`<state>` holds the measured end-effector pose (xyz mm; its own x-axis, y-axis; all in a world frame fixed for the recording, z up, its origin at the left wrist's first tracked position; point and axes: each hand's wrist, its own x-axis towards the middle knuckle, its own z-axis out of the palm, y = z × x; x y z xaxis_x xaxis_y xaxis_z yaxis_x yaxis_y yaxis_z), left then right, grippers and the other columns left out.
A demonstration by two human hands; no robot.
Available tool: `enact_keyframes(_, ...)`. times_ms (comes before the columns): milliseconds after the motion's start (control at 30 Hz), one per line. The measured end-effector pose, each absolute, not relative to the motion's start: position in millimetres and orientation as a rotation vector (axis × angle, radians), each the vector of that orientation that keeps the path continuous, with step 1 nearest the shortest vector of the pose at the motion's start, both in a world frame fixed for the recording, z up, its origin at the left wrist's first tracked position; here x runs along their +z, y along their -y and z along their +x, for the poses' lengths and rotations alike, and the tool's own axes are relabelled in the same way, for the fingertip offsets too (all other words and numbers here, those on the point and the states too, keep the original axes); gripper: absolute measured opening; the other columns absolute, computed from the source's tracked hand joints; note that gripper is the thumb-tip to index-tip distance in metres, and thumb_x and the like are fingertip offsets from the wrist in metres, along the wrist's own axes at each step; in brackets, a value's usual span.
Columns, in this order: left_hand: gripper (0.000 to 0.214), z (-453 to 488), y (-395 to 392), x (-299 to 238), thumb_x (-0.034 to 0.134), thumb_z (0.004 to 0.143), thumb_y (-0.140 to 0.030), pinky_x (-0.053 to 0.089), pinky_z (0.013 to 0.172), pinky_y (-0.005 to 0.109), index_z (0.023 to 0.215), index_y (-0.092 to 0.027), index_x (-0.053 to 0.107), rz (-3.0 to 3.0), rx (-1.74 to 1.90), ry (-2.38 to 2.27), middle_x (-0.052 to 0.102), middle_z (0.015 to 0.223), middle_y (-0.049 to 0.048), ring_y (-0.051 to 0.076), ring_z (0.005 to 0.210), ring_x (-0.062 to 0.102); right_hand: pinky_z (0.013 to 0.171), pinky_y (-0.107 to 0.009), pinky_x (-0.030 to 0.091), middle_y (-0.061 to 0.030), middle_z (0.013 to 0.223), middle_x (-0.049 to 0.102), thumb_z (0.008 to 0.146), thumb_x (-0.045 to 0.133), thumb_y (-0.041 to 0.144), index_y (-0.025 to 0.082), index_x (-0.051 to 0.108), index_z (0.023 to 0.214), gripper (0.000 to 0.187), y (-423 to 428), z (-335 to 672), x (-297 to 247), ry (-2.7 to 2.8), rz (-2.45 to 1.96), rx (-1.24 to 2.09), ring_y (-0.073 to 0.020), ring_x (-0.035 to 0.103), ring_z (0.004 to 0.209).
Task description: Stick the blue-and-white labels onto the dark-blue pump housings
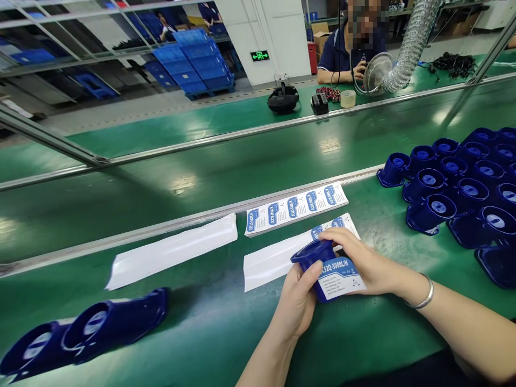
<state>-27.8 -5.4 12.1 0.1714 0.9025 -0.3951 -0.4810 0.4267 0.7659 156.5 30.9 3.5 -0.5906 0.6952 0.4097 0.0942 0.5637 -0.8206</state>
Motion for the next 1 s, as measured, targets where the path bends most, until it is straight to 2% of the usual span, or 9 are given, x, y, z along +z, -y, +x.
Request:
enact_keyframes(167, 0.082, -33, 2, 9, 0.085, 0.076, -0.039, 0.048, 0.107, 0.051, 0.147, -0.021, 0.05, 0.549, 1.036, -0.955, 0.068, 0.131, 0.0137, 0.039, 0.129, 0.057, 0.118, -0.052, 0.037, -0.018, 0.151, 0.04, 0.089, 0.076, 0.034, 0.025, 0.024, 0.157, 0.086, -32, 158, 0, 2.08, -0.583, 0.973, -0.0327, 0.035, 0.145)
enact_keyframes(433, 0.1, -36, 3, 8, 0.093, 0.062, -0.017, 0.046, 0.111, 0.051, 0.15, -0.025, 0.045, 0.622, 0.877, -0.855, 0.067, 0.132, 0.0129, 0.038, 0.131, 0.056, 0.113, -0.05, 0.043, -0.0162, 0.151, 0.041, 0.086, 0.078, 0.04, 0.026, 0.03, 0.155, 0.086, -42, 162, 0, 1.991, -0.563, 1.095, -0.0327, 0.036, 0.144)
enact_keyframes(500, 0.1, -34, 4, 8, 0.094, 0.061, -0.018, 0.046, 0.111, 0.051, 0.149, -0.025, 0.047, 0.614, 0.904, -0.872, 0.068, 0.13, 0.0126, 0.038, 0.13, 0.057, 0.113, -0.05, 0.043, -0.0161, 0.152, 0.041, 0.087, 0.077, 0.04, 0.026, 0.029, 0.156, 0.085, -42, 162, 0, 2.0, -0.565, 1.084, -0.0326, 0.036, 0.144)
enact_keyframes(633, 0.085, -31, 4, 5, 0.088, 0.072, -0.04, 0.048, 0.107, 0.052, 0.145, -0.021, 0.051, 0.509, 1.008, -0.927, 0.07, 0.127, 0.0138, 0.039, 0.126, 0.059, 0.116, -0.049, 0.041, -0.0172, 0.15, 0.043, 0.091, 0.075, 0.035, 0.025, 0.028, 0.156, 0.081, -36, 159, 2, 2.055, -0.575, 0.984, -0.0306, 0.039, 0.142)
enact_keyframes(700, 0.082, -30, 4, 3, 0.085, 0.075, -0.044, 0.049, 0.106, 0.052, 0.145, -0.02, 0.051, 0.481, 1.051, -0.96, 0.07, 0.127, 0.0141, 0.039, 0.125, 0.06, 0.117, -0.049, 0.04, -0.018, 0.149, 0.043, 0.092, 0.073, 0.033, 0.024, 0.027, 0.156, 0.08, -33, 156, 2, 2.07, -0.579, 0.945, -0.0302, 0.04, 0.142)
enact_keyframes(1000, 0.094, -25, 8, 10, 0.091, 0.065, -0.026, 0.049, 0.107, 0.049, 0.147, -0.022, 0.046, 0.592, 0.974, -0.984, 0.068, 0.13, 0.0135, 0.037, 0.126, 0.06, 0.116, -0.051, 0.041, -0.0156, 0.146, 0.047, 0.08, 0.083, 0.028, 0.026, 0.031, 0.155, 0.091, -36, 155, -2, 1.987, -0.667, 0.977, -0.0313, 0.044, 0.138)
